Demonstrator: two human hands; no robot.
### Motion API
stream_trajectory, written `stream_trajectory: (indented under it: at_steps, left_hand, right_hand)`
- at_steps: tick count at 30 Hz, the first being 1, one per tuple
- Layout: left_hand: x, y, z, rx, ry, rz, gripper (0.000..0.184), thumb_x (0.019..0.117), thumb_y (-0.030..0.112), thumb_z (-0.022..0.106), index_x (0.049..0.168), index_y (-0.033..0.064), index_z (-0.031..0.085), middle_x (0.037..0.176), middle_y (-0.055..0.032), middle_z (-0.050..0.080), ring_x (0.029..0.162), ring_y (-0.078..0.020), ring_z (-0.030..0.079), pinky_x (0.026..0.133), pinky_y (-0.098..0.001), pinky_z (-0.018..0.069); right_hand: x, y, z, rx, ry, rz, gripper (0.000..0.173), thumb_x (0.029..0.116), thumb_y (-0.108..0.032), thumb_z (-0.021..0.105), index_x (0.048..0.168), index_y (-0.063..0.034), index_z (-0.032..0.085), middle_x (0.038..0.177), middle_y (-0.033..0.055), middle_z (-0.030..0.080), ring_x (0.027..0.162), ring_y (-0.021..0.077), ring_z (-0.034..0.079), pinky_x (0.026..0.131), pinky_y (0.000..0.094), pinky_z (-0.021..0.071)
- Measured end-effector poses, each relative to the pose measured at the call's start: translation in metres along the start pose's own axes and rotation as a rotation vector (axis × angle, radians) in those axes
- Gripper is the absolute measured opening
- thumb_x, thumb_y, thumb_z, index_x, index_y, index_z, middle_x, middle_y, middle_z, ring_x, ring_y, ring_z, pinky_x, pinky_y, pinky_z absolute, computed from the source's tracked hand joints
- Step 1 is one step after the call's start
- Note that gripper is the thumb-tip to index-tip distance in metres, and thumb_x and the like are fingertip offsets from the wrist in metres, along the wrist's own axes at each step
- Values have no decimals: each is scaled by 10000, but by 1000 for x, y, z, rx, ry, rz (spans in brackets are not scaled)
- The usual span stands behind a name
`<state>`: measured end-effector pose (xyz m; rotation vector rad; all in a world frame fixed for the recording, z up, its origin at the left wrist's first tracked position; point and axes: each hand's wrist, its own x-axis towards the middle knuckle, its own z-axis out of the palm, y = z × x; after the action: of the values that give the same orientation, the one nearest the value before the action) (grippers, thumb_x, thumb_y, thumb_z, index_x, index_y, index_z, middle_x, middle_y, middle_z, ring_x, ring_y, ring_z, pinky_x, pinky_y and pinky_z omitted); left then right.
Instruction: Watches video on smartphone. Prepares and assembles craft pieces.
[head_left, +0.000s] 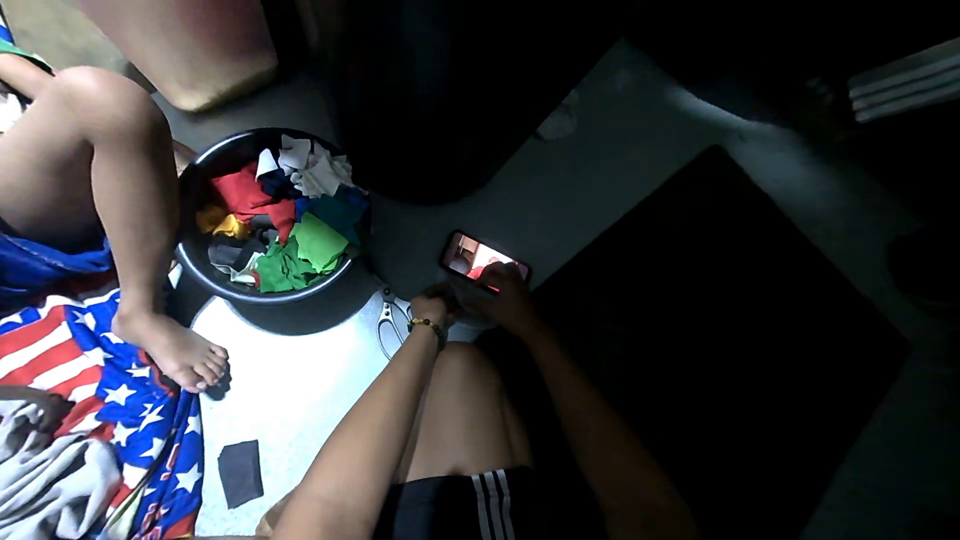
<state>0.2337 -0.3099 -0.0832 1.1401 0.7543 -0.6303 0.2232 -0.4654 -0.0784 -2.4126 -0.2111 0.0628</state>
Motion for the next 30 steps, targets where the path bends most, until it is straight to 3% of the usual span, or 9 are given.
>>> stream_trajectory:
  at_steps: [6,11,16,19,22,24,28,30]
  left_hand:
    - [0,0,-1,21,3,22,248,1041,44,573,1275,-36,602,1041,-169,640,802,-184,615,729,-319,551]
    - [-3,3,-2,101,-9,18,273,1055,54,554,1311,-31,594,1169,-208,647,926,-227,644,824,-359,555]
    - [0,-1,-2,113,-4,37,291,1037,44,583,1319,-27,588,1159,-213,651,913,-237,655,806,-365,564]
    - [-6,3,-5,335,25,110,319,1014,54,621,1320,-31,593,1205,-238,658,1043,-302,669,918,-437,556]
    - [-27,19,-3,692,77,184,293,1008,93,627,1283,-7,650,1253,-238,670,1196,-363,638,1047,-518,487]
    - [-33,24,0,749,86,205,269,1031,134,603,1250,1,684,1211,-229,694,1157,-351,660,1030,-514,494]
    - [-30,24,5,561,-8,102,352,1085,275,548,1168,-40,682,1031,-184,698,881,-226,679,846,-377,559]
    - [-27,26,4,610,-56,67,390,1089,300,540,1193,-52,672,1106,-210,688,972,-256,675,913,-398,544]
  right_hand:
    - [3,-5,1,-33,-75,44,266,839,-169,836,988,40,765,1138,242,666,1154,401,580,1014,532,465]
    - [5,-10,-1,-53,-96,21,213,866,-168,809,959,22,780,1113,234,675,1128,404,587,992,531,466]
    - [5,-9,-3,-21,-99,-42,142,899,-99,754,943,33,785,1095,242,674,1101,414,591,983,534,467]
    - [6,-13,-4,-38,-126,-70,142,937,-57,692,927,58,776,1088,250,676,1102,417,593,982,531,468]
    - [7,-14,-4,-76,-133,-67,152,947,-32,659,935,84,756,1087,264,673,1108,431,598,989,539,475]
    - [8,-17,-5,-96,-141,-50,154,952,-18,646,948,98,748,1077,276,673,1102,440,604,996,544,472]
    - [6,-22,-9,-102,-170,3,178,975,-44,635,981,90,752,1085,269,678,1109,430,607,1006,540,467]
    - [5,-20,-9,-64,-152,51,180,976,-51,641,986,90,753,1115,269,676,1125,421,606,1020,537,462]
